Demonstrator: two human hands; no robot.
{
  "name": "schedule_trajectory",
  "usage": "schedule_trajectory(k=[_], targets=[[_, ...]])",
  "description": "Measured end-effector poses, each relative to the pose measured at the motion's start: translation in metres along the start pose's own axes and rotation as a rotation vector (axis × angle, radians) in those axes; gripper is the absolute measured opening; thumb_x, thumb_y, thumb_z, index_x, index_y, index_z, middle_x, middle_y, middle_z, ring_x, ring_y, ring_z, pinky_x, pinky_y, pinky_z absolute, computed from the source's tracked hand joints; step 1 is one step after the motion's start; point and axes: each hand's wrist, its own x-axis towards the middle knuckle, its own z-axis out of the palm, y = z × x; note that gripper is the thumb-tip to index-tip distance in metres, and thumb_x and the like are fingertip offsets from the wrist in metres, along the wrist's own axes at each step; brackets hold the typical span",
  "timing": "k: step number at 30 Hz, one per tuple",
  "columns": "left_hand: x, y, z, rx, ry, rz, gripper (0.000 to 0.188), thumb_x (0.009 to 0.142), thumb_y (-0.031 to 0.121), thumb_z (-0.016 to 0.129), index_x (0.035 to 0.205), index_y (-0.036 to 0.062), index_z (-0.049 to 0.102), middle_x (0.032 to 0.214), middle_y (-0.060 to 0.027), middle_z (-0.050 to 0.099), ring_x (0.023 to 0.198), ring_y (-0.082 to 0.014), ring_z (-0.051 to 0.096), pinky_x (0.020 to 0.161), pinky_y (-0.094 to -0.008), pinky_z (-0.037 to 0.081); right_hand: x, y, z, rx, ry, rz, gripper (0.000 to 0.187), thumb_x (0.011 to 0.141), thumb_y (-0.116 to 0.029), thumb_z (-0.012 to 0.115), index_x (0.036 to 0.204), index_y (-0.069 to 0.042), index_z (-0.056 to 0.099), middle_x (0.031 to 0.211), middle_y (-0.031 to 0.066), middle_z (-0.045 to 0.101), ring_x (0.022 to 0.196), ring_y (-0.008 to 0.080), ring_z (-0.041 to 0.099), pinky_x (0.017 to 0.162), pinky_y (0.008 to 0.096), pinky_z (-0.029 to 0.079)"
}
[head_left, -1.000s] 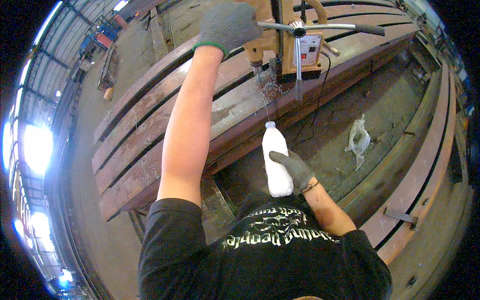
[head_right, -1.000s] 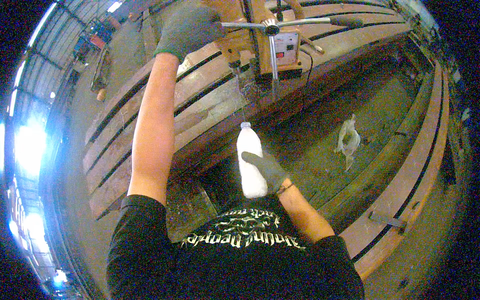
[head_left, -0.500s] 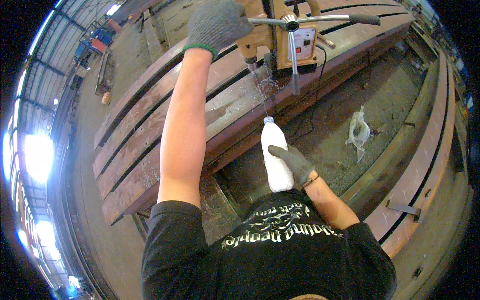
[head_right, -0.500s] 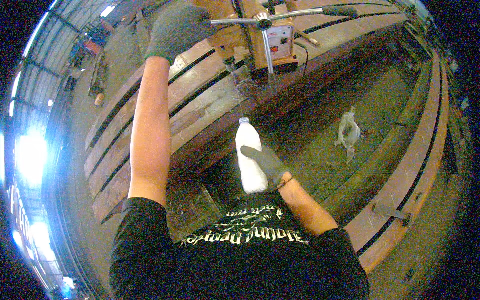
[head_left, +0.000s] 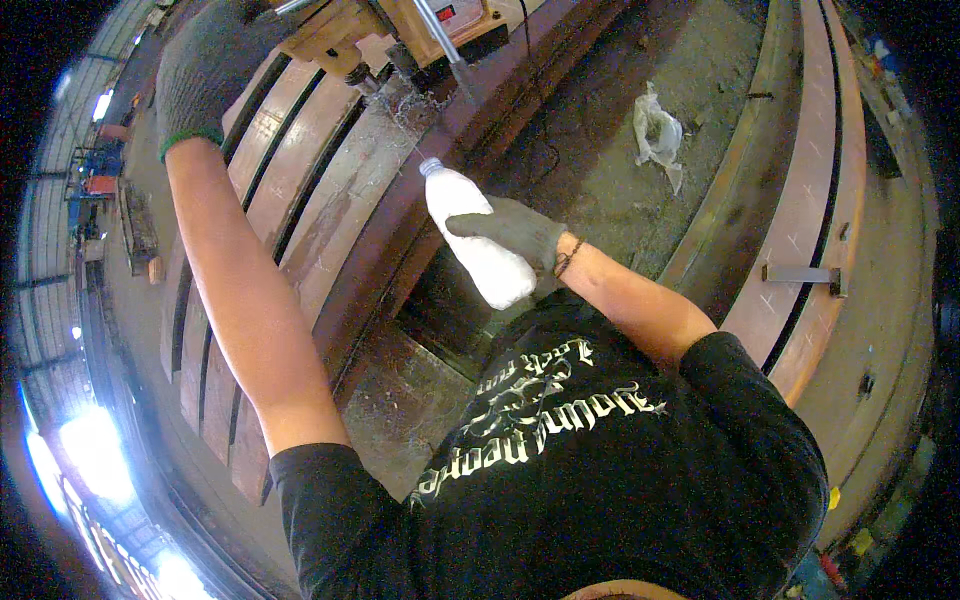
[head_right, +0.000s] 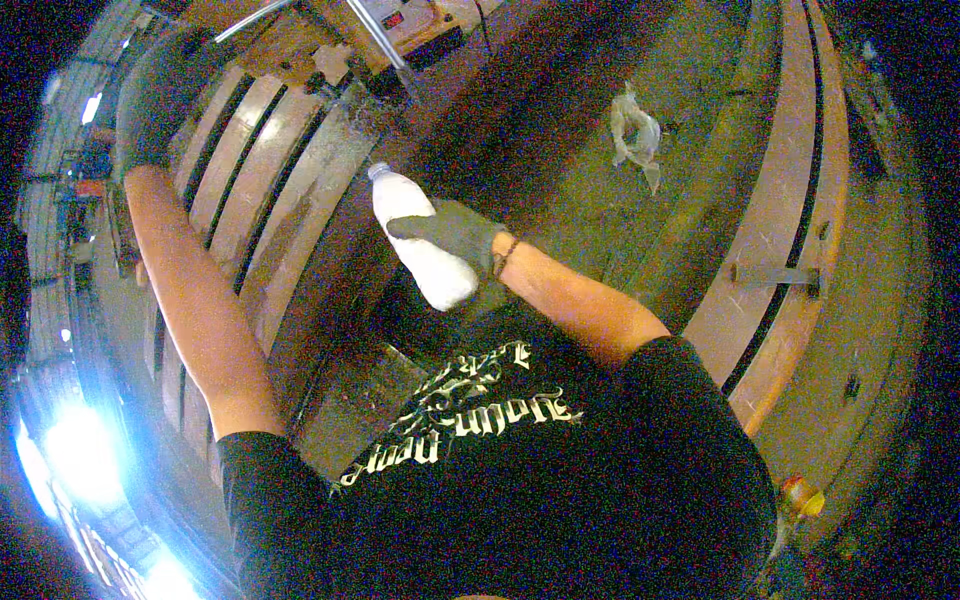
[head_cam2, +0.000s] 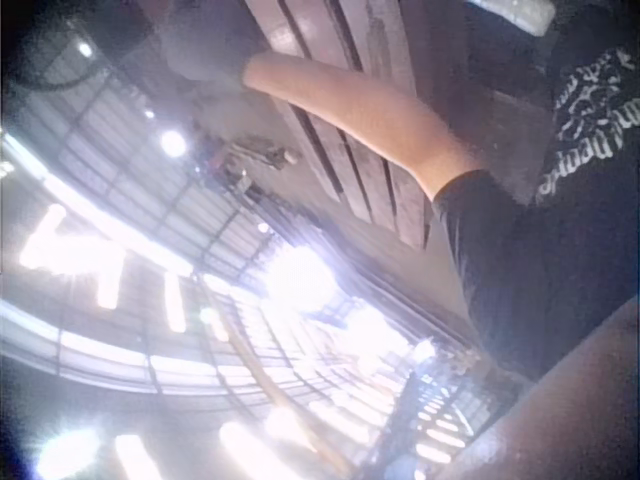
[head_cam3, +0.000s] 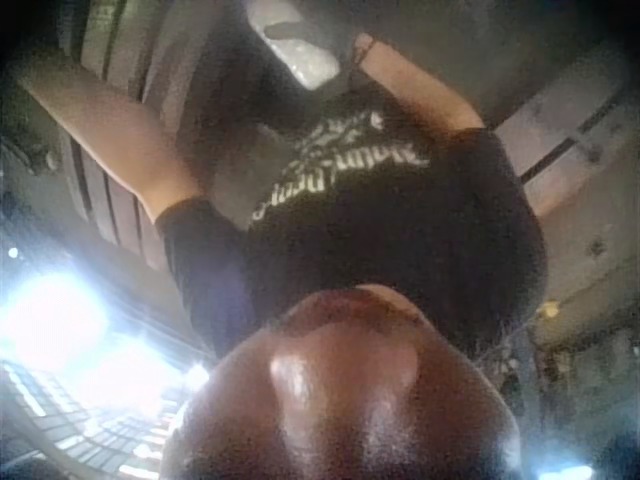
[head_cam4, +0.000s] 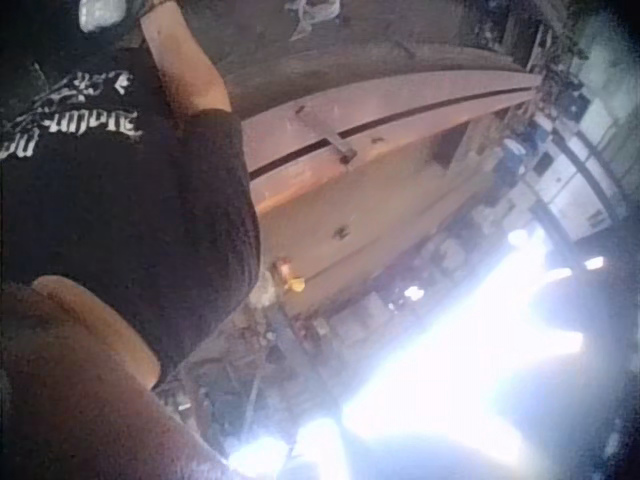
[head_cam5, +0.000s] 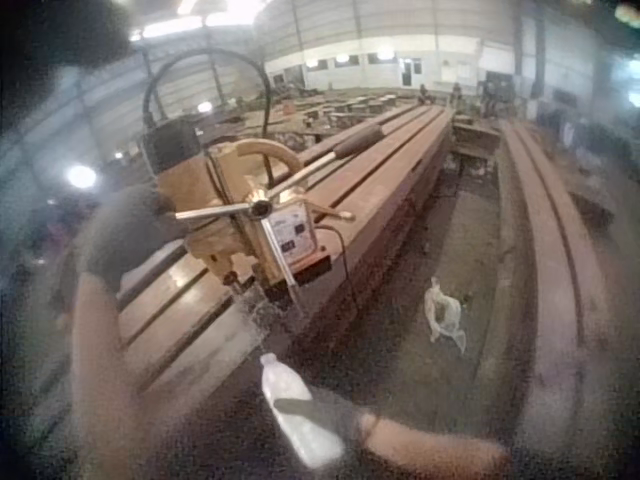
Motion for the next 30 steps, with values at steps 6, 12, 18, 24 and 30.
schedule_trajectory(k=[6,12,18,24,30], targets=[[-0.004,0.007,-0.007,0.001,-0.009,-0.033,0.027,0.086,0.032,0.073,0.092,0.0067,0.080,0.094,-0.0167,0.076,0.085,-0.0320,0.073,0.079,-0.0445,0.057,0.003,-0.001,-0.002,0.008,-0.011,-0.051,0.046,0.086,-0.049,0.077,0.099,-0.006,0.073,0.085,0.0075,0.074,0.068,0.0189,0.069,0.064,0.0363,0.057],[-0.016,0.009,-0.014,0.000,-0.008,-0.081,0.027,0.087,0.032,0.072,0.094,0.0064,0.080,0.094,-0.0165,0.076,0.084,-0.0324,0.073,0.079,-0.0443,0.057,-0.006,-0.023,0.001,-0.075,-0.091,0.039,0.052,0.091,-0.046,0.072,0.120,-0.003,0.067,0.098,0.0063,0.072,0.079,0.0147,0.067,0.072,0.0324,0.056],[-0.011,0.009,-0.010,-0.033,0.010,-0.060,0.027,0.087,0.030,0.071,0.093,0.0060,0.080,0.093,-0.0168,0.076,0.083,-0.0333,0.073,0.079,-0.0442,0.057,-0.002,-0.018,-0.001,-0.074,-0.038,0.073,0.050,0.092,-0.045,0.071,0.118,-0.002,0.068,0.095,0.0060,0.072,0.077,0.0154,0.067,0.069,0.0321,0.056],[-0.013,-0.004,-0.001,-0.069,0.077,-0.036,0.027,0.086,0.031,0.070,0.084,0.0061,0.080,0.086,-0.0169,0.075,0.079,-0.0347,0.071,0.077,-0.0463,0.056,-0.002,-0.016,0.003,0.033,-0.034,0.076,0.048,0.088,-0.044,0.078,0.115,-0.005,0.070,0.090,0.0078,0.074,0.069,0.0199,0.069,0.062,0.0364,0.057],[-0.020,-0.005,-0.001,-0.157,0.095,0.013,0.028,0.084,0.036,0.074,0.086,0.0089,0.080,0.087,-0.0157,0.075,0.080,-0.0335,0.072,0.077,-0.0458,0.056,0.002,-0.015,-0.001,-0.016,-0.007,0.030,0.049,0.088,-0.044,0.078,0.117,-0.005,0.069,0.092,0.0065,0.073,0.071,0.0183,0.068,0.064,0.0360,0.057]])
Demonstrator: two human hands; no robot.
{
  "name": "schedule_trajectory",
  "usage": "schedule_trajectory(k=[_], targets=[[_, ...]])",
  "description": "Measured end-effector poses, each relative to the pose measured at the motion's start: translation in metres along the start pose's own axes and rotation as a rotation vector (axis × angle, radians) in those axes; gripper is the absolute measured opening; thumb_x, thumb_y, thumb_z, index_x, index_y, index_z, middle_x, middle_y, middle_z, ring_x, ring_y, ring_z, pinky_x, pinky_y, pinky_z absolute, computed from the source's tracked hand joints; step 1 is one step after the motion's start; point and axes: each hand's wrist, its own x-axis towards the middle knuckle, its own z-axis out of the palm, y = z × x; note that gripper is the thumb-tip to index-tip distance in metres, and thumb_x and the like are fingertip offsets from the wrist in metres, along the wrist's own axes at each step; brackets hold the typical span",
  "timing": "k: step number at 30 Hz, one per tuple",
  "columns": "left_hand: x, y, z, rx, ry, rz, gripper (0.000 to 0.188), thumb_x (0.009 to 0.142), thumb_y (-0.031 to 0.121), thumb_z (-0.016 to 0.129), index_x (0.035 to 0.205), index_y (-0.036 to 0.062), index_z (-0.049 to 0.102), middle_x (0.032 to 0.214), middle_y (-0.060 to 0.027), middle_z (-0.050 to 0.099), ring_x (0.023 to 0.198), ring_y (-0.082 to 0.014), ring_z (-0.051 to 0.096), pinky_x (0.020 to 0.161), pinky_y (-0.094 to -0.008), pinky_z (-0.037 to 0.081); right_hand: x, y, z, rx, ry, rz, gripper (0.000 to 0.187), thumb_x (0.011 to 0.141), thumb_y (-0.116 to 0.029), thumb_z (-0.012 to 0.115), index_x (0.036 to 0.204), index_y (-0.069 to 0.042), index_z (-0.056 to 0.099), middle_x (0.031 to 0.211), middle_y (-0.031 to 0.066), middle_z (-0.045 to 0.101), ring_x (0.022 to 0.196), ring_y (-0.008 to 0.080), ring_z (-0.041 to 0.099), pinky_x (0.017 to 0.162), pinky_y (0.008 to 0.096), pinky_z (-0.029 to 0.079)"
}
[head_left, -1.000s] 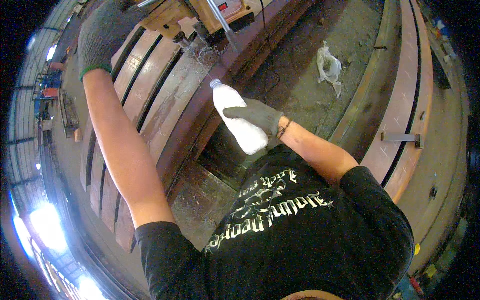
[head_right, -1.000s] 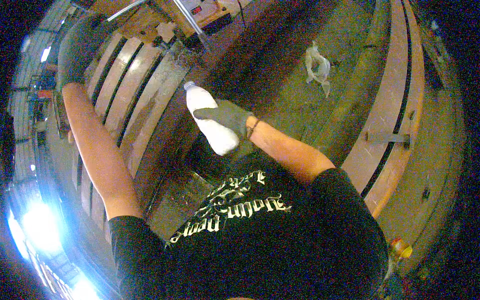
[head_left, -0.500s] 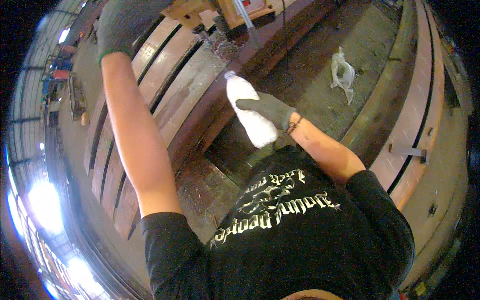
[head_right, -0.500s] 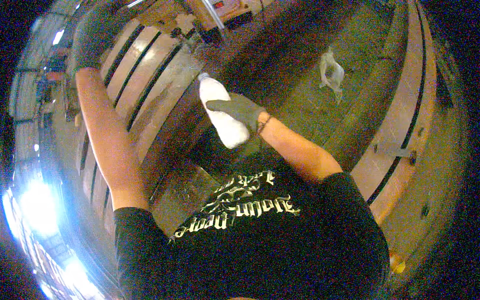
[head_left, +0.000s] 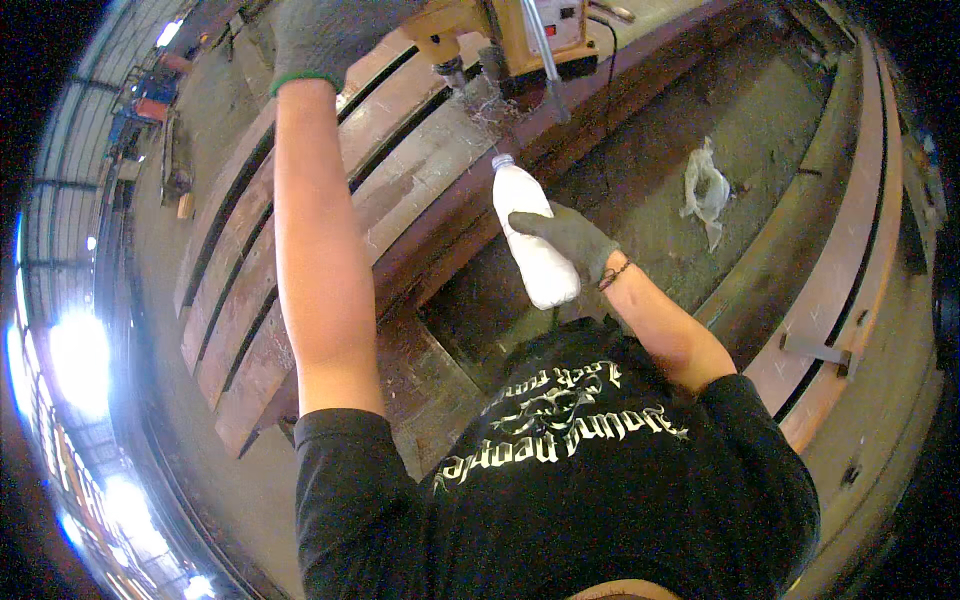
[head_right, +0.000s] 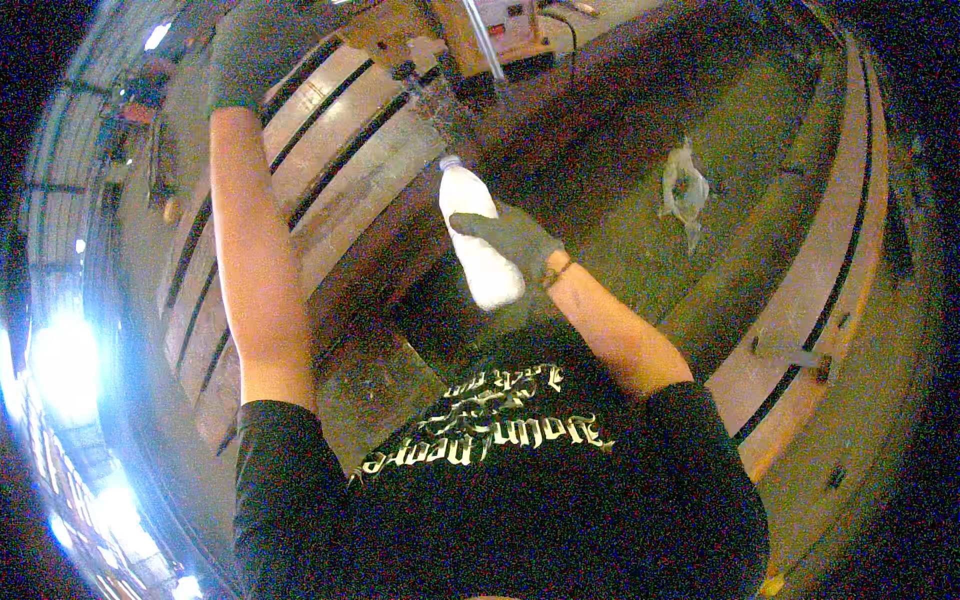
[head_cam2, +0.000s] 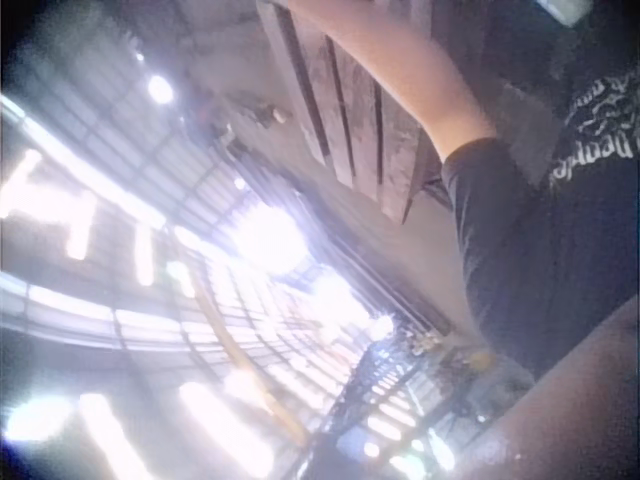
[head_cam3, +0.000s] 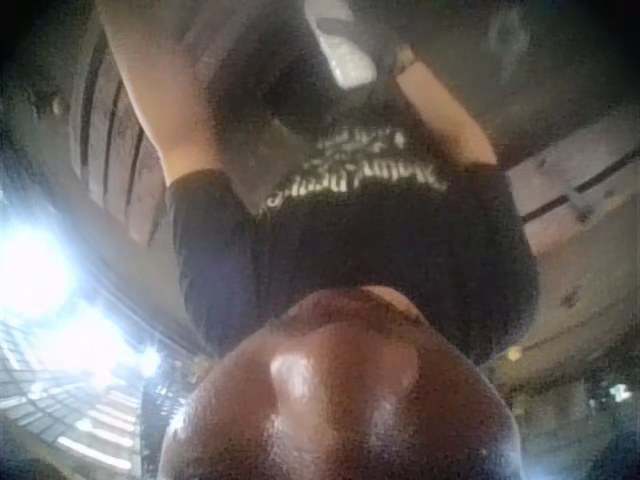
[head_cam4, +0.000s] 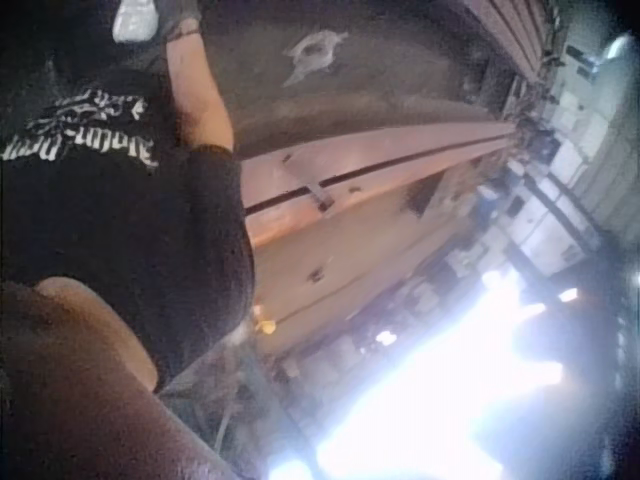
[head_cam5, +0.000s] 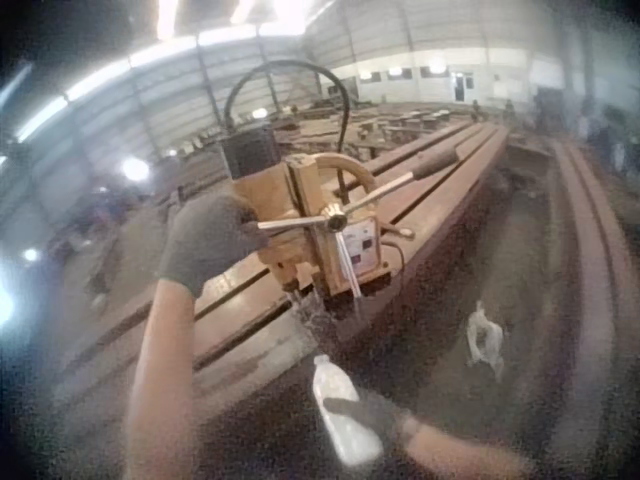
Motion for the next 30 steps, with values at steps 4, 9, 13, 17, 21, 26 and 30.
schedule_trajectory(k=[4,9,13,17,21,26,30], targets=[[0.008,-0.004,-0.008,0.139,-0.149,-0.111,0.027,0.084,0.033,0.076,0.097,0.0091,0.078,0.095,-0.0143,0.075,0.088,-0.0298,0.072,0.081,-0.0440,0.056,0.013,-0.014,0.005,-0.040,-0.060,-0.044,0.048,0.089,-0.044,0.078,0.118,-0.006,0.069,0.091,0.0048,0.072,0.072,0.0168,0.068,0.065,0.0351,0.057],[0.019,-0.026,0.044,0.141,0.027,0.044,0.026,0.084,0.038,0.067,0.089,0.0159,0.080,0.088,-0.0143,0.076,0.081,-0.0370,0.074,0.074,-0.0489,0.059,0.010,-0.032,0.007,-0.007,-0.083,-0.117,0.052,0.092,-0.042,0.076,0.127,-0.006,0.064,0.098,0.0020,0.070,0.079,0.0138,0.066,0.071,0.0318,0.056],[0.009,-0.025,0.008,-0.225,0.089,0.010,0.032,0.092,0.038,0.066,0.106,0.0111,0.076,0.098,-0.0159,0.076,0.090,-0.0353,0.073,0.081,-0.0441,0.058,0.013,-0.023,0.008,0.046,-0.104,-0.073,0.043,0.095,-0.035,0.073,0.126,-0.006,0.063,0.098,0.0032,0.070,0.080,0.0148,0.067,0.070,0.0322,0.056],[-0.002,-0.035,-0.079,-0.763,0.315,0.130,0.038,0.103,0.034,0.056,0.126,0.0055,0.068,0.115,-0.0146,0.074,0.104,-0.0289,0.070,0.094,-0.0409,0.054,0.010,-0.017,0.001,0.069,-0.043,-0.041,0.041,0.097,-0.035,0.071,0.124,-0.006,0.062,0.095,0.0029,0.069,0.076,0.0161,0.066,0.066,0.0343,0.057],[-0.051,-0.025,-0.138,-0.801,0.282,0.256,0.039,0.104,0.034,0.056,0.126,0.0055,0.068,0.116,-0.0150,0.074,0.105,-0.0287,0.070,0.094,-0.0409,0.054,-0.006,-0.015,-0.009,0.134,-0.001,-0.002,0.042,0.097,-0.035,0.071,0.125,-0.005,0.061,0.096,0.0034,0.069,0.079,0.0167,0.067,0.068,0.0349,0.057],[-0.090,-0.018,-0.170,-0.641,0.116,0.304,0.039,0.104,0.035,0.055,0.127,0.0056,0.068,0.116,-0.0155,0.073,0.106,-0.0286,0.070,0.095,-0.0409,0.053,-0.017,-0.021,0.008,0.029,-0.002,-0.023,0.045,0.094,-0.036,0.074,0.125,-0.006,0.062,0.101,0.0046,0.069,0.080,0.0164,0.067,0.072,0.0340,0.056],[-0.099,-0.017,-0.174,-0.599,0.080,0.312,0.040,0.105,0.035,0.054,0.128,0.0056,0.068,0.117,-0.0159,0.073,0.107,-0.0284,0.069,0.096,-0.0408,0.053,-0.027,-0.029,0.021,-0.024,0.082,-0.030,0.044,0.093,-0.036,0.076,0.124,-0.006,0.064,0.101,0.0041,0.070,0.083,0.0172,0.068,0.074,0.0329,0.056]])
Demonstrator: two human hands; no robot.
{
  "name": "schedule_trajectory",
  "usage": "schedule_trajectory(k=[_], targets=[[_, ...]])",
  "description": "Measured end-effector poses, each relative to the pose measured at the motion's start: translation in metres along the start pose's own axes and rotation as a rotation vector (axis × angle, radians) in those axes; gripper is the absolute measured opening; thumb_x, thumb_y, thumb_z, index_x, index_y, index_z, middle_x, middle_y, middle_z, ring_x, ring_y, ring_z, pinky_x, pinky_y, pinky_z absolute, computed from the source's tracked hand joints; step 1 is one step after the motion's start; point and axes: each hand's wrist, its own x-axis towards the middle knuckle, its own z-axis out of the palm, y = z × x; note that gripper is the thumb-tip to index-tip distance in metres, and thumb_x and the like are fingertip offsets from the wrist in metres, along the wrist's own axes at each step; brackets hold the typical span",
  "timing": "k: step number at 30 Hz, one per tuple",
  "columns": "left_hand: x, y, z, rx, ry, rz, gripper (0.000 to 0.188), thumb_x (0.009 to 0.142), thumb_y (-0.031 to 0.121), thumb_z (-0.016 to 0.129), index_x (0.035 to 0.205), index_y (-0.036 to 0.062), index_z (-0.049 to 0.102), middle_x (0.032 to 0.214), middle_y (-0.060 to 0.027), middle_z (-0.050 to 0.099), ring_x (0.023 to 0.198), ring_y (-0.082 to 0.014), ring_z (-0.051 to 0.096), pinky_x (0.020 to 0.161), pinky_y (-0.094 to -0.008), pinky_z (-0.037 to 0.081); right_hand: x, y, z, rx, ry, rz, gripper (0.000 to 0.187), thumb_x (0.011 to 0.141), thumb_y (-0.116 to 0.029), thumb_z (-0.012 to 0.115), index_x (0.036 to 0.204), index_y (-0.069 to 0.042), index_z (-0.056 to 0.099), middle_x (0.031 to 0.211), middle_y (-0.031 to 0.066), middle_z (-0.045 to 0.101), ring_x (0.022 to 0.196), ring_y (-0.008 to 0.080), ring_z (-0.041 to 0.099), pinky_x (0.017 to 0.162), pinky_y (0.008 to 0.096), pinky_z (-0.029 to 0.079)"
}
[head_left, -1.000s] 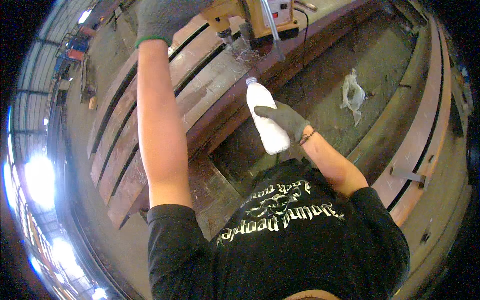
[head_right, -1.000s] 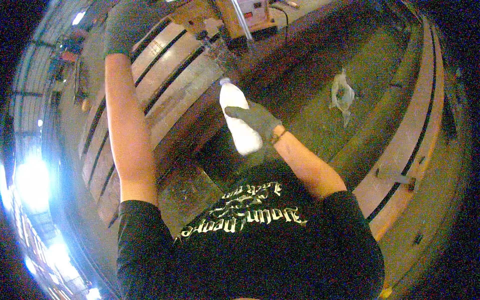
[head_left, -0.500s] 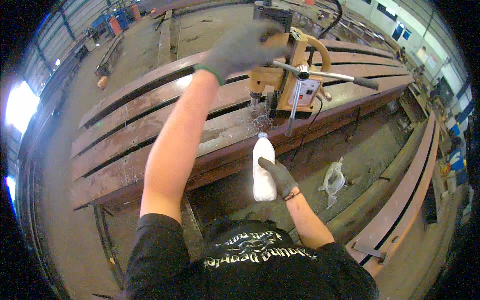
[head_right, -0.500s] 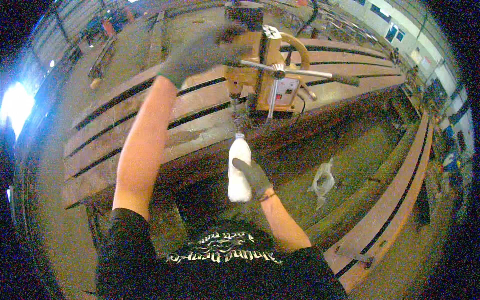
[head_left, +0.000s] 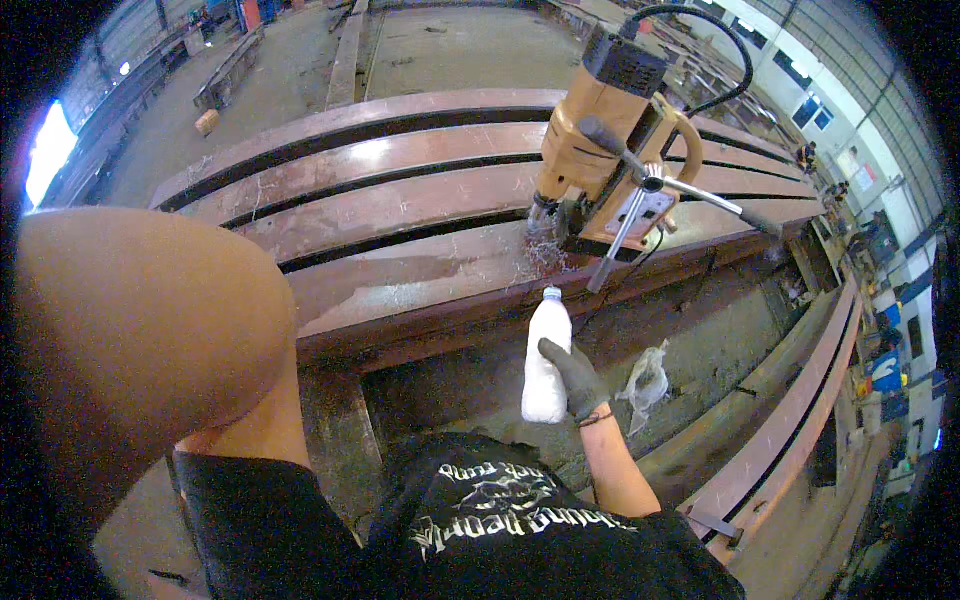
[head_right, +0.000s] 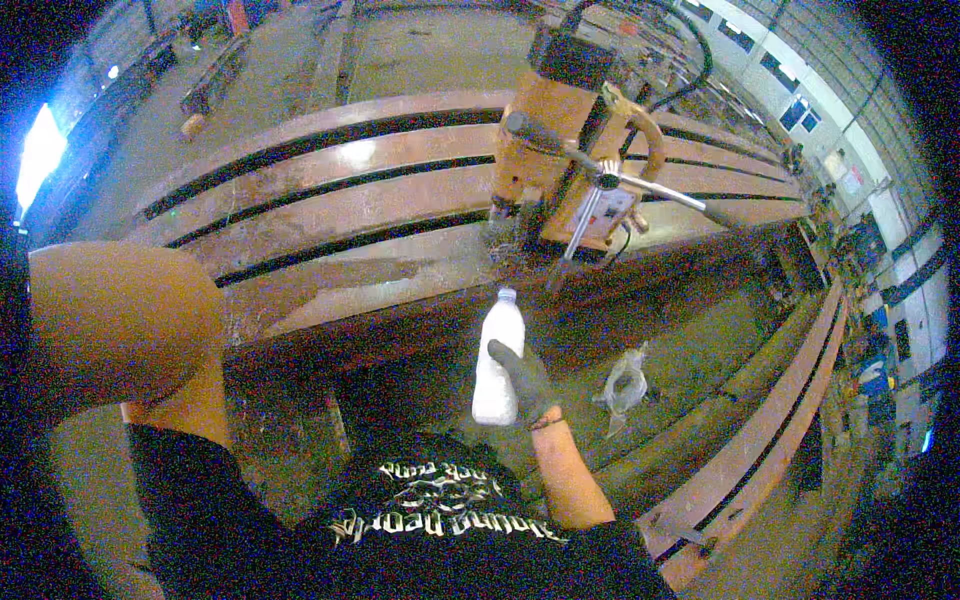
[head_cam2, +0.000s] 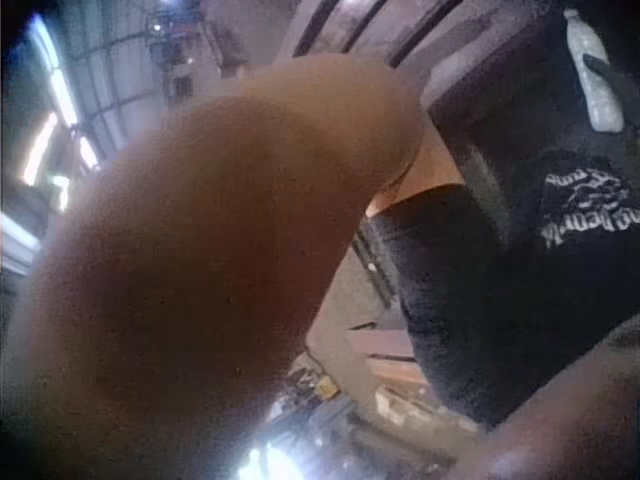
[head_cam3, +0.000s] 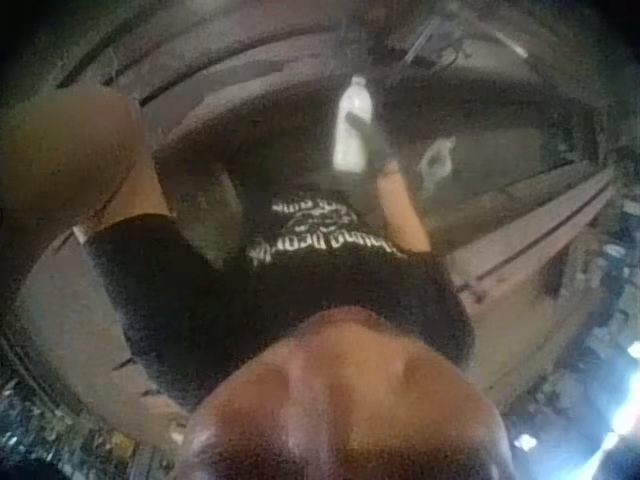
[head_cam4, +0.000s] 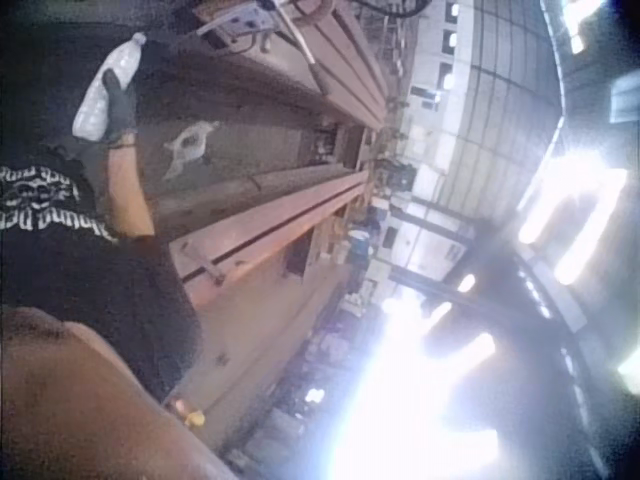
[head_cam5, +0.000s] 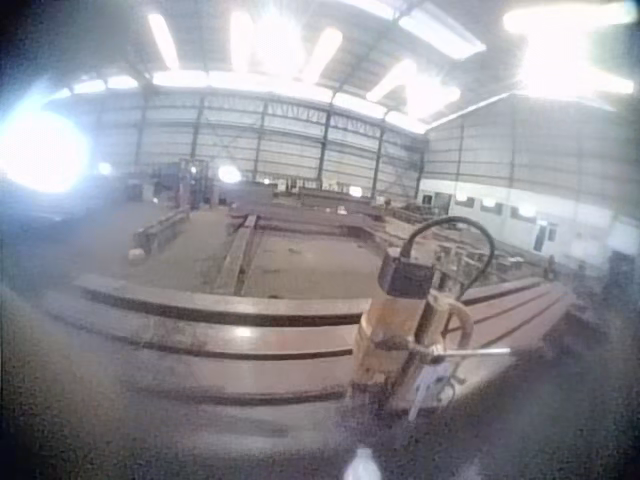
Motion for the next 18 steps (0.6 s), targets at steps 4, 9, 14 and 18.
schedule_trajectory(k=[4,9,14,18], targets=[[-0.006,-0.005,0.002,-0.007,-0.033,-0.008,0.040,0.105,0.035,0.053,0.128,0.0056,0.067,0.118,-0.0164,0.073,0.108,-0.0283,0.069,0.097,-0.0408,0.053,0.008,0.009,-0.007,0.073,-0.075,0.017,0.034,0.096,-0.031,0.073,0.119,-0.007,0.065,0.094,0.0048,0.071,0.078,0.0184,0.070,0.070,0.0338,0.057],[-0.009,-0.007,0.004,0.014,-0.061,-0.005,0.041,0.105,0.036,0.052,0.129,0.0056,0.067,0.119,-0.0169,0.072,0.110,-0.0281,0.068,0.098,-0.0408,0.052,0.009,0.011,0.007,0.060,-0.009,-0.050,0.035,0.096,-0.032,0.073,0.117,-0.005,0.065,0.092,0.0045,0.071,0.077,0.0175,0.069,0.070,0.0340,0.058],[-0.005,-0.007,0.001,0.035,-0.054,0.026,0.041,0.106,0.036,0.051,0.129,0.0057,0.067,0.120,-0.0174,0.072,0.111,-0.0280,0.068,0.099,-0.0407,0.052,0.009,-0.002,0.005,-0.075,-0.001,0.046,0.042,0.094,-0.033,0.074,0.123,-0.004,0.063,0.097,0.0049,0.070,0.081,0.0169,0.069,0.072,0.0344,0.058],[-0.010,-0.004,-0.009,0.023,0.020,0.056,0.042,0.106,0.037,0.051,0.130,0.0057,0.066,0.121,-0.0178,0.072,0.112,-0.0279,0.067,0.100,-0.0407,0.051,0.015,0.007,0.013,0.020,-0.061,-0.051,0.043,0.095,-0.034,0.074,0.123,-0.003,0.063,0.095,0.0051,0.070,0.080,0.0168,0.069,0.070,0.0344,0.058]])
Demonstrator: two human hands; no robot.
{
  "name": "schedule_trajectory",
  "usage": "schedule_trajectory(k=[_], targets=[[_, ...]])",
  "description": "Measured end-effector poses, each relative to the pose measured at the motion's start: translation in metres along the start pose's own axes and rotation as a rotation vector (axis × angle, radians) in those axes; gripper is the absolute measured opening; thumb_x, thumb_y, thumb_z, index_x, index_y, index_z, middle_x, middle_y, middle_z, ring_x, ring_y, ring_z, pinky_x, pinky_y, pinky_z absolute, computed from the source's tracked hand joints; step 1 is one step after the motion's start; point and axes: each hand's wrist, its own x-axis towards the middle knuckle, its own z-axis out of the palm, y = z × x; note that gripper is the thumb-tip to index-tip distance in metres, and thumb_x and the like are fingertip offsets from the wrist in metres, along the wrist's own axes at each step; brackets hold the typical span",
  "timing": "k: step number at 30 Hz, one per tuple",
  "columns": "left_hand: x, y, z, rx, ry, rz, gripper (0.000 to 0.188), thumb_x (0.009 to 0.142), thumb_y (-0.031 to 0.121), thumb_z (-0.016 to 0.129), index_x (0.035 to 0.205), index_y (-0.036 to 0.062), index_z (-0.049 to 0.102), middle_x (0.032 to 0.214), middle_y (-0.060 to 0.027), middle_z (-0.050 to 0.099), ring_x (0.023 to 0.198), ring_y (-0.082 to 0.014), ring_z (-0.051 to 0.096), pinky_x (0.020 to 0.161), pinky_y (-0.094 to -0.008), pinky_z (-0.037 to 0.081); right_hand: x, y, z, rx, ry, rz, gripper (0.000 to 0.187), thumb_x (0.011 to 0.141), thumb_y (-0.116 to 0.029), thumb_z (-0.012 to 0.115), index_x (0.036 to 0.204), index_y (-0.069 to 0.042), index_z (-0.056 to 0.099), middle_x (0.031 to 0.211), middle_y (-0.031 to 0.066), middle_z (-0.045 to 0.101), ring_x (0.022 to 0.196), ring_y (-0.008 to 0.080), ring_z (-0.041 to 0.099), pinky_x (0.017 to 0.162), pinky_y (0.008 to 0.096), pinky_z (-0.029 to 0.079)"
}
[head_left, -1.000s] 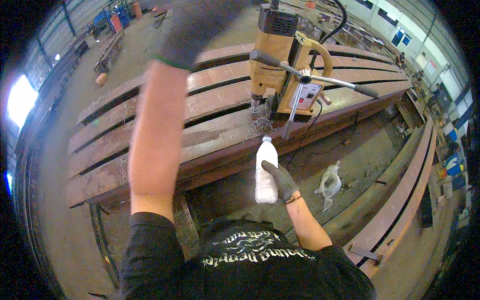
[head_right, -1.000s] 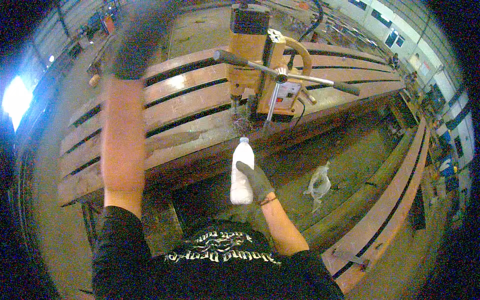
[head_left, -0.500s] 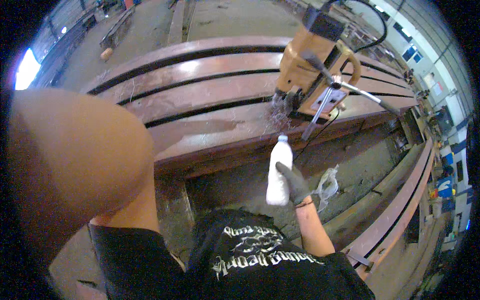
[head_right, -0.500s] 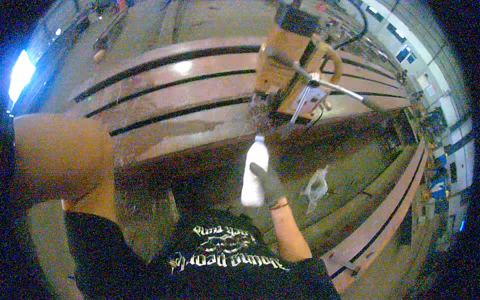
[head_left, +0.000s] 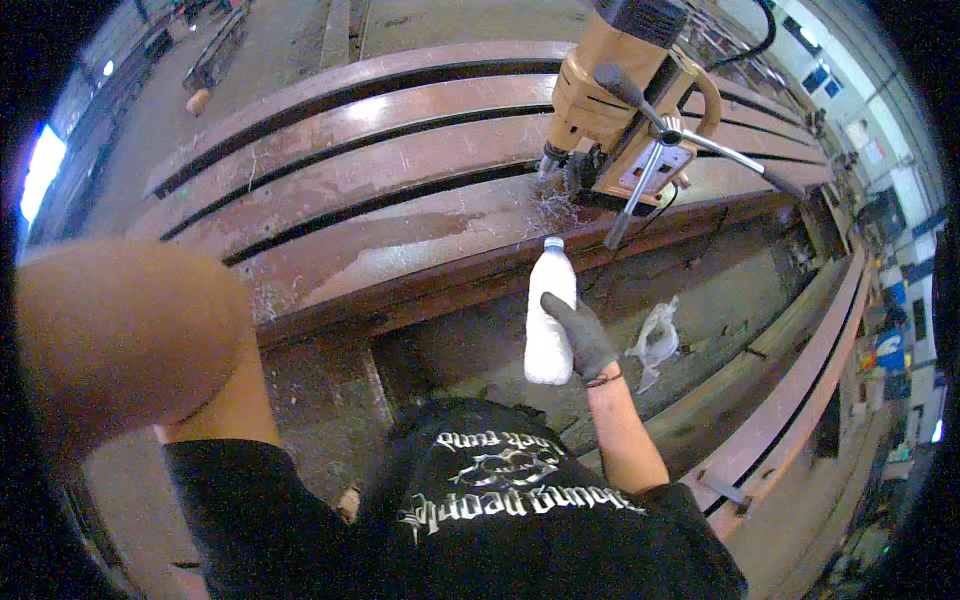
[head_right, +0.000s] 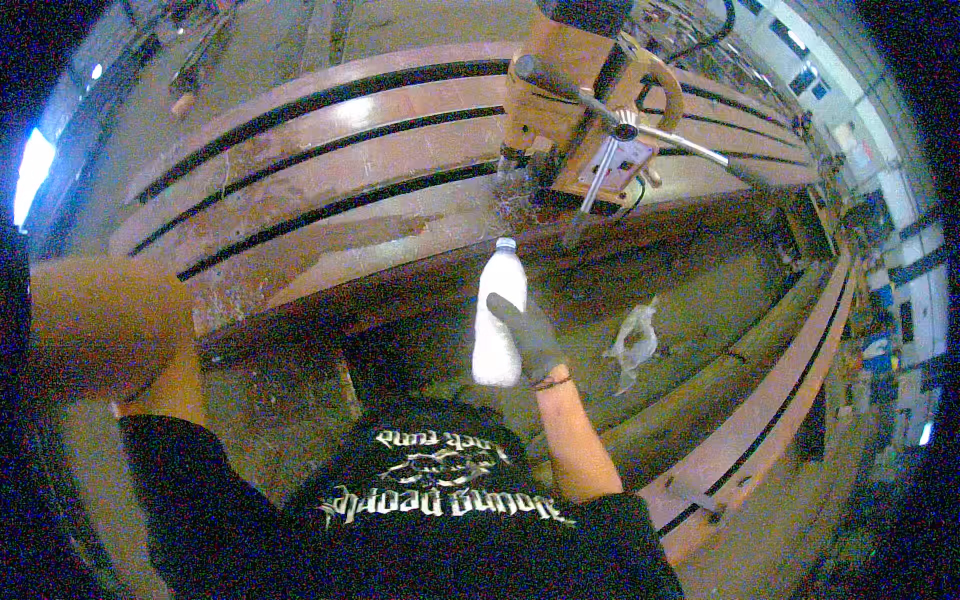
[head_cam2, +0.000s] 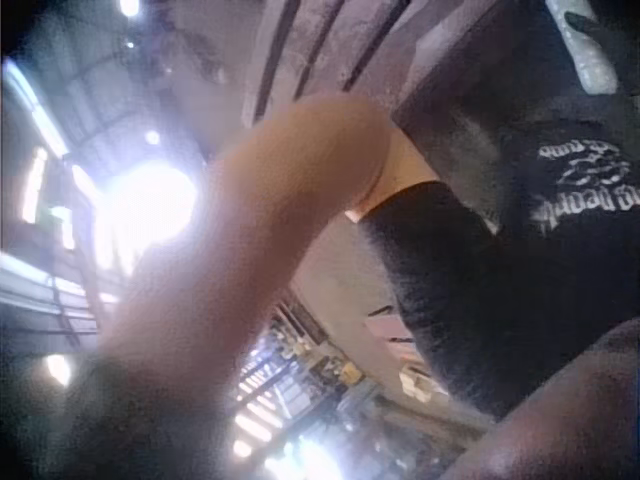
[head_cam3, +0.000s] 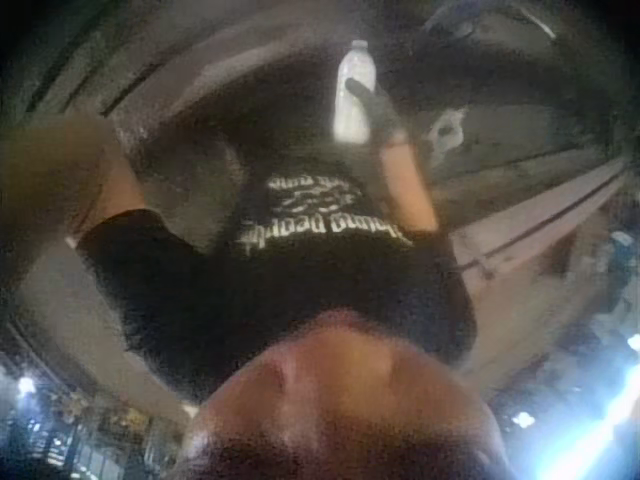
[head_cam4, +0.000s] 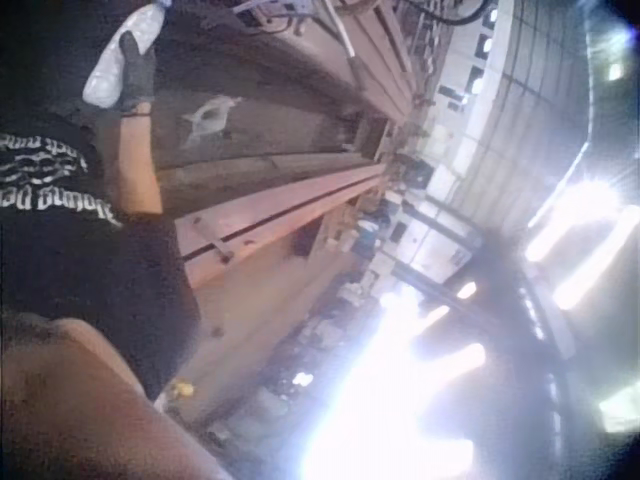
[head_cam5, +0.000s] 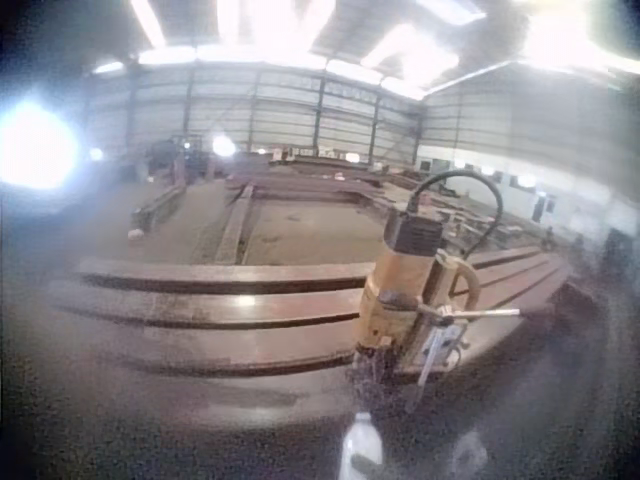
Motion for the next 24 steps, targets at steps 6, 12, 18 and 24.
schedule_trajectory(k=[6,12,18,24], targets=[[-0.041,-0.015,0.004,-0.103,0.537,-0.005,0.043,0.107,0.037,0.050,0.130,0.0057,0.066,0.122,-0.0184,0.071,0.114,-0.0277,0.067,0.101,-0.0406,0.051,-0.007,0.002,0.004,0.054,0.016,0.068,0.044,0.095,-0.036,0.073,0.123,-0.004,0.063,0.095,0.0051,0.071,0.077,0.0175,0.069,0.069,0.0346,0.058],[-0.153,-0.069,0.172,-0.656,0.527,-1.068,0.044,0.109,0.036,0.044,0.135,0.0046,0.061,0.133,-0.0218,0.064,0.128,-0.0331,0.059,0.110,-0.0418,0.045,0.004,0.017,0.008,0.063,0.006,0.088,0.044,0.096,-0.040,0.072,0.122,-0.005,0.064,0.097,0.0055,0.072,0.077,0.0173,0.069,0.069,0.0340,0.058],[-0.179,-0.028,0.312,-1.391,0.176,-1.152,0.070,0.099,0.046,0.066,0.148,0.0007,0.045,0.130,-0.0148,0.062,0.116,-0.0257,0.061,0.098,-0.0390,0.051,-0.006,-0.016,0.033,-0.077,0.030,-0.031,0.048,0.099,-0.048,0.066,0.118,-0.004,0.067,0.098,0.0072,0.073,0.086,0.0211,0.068,0.075,0.0376,0.055],[-0.185,-0.036,0.298,-1.477,0.262,-1.239,0.054,0.096,0.034,0.071,0.137,0.0041,0.053,0.112,-0.0083,0.066,0.091,-0.0188,0.066,0.076,-0.0357,0.057,-0.016,-0.207,0.063,-1.083,0.543,-1.231,0.038,0.092,-0.031,0.075,0.120,-0.005,0.069,0.101,0.0144,0.074,0.095,0.0273,0.071,0.084,0.0405,0.055]])
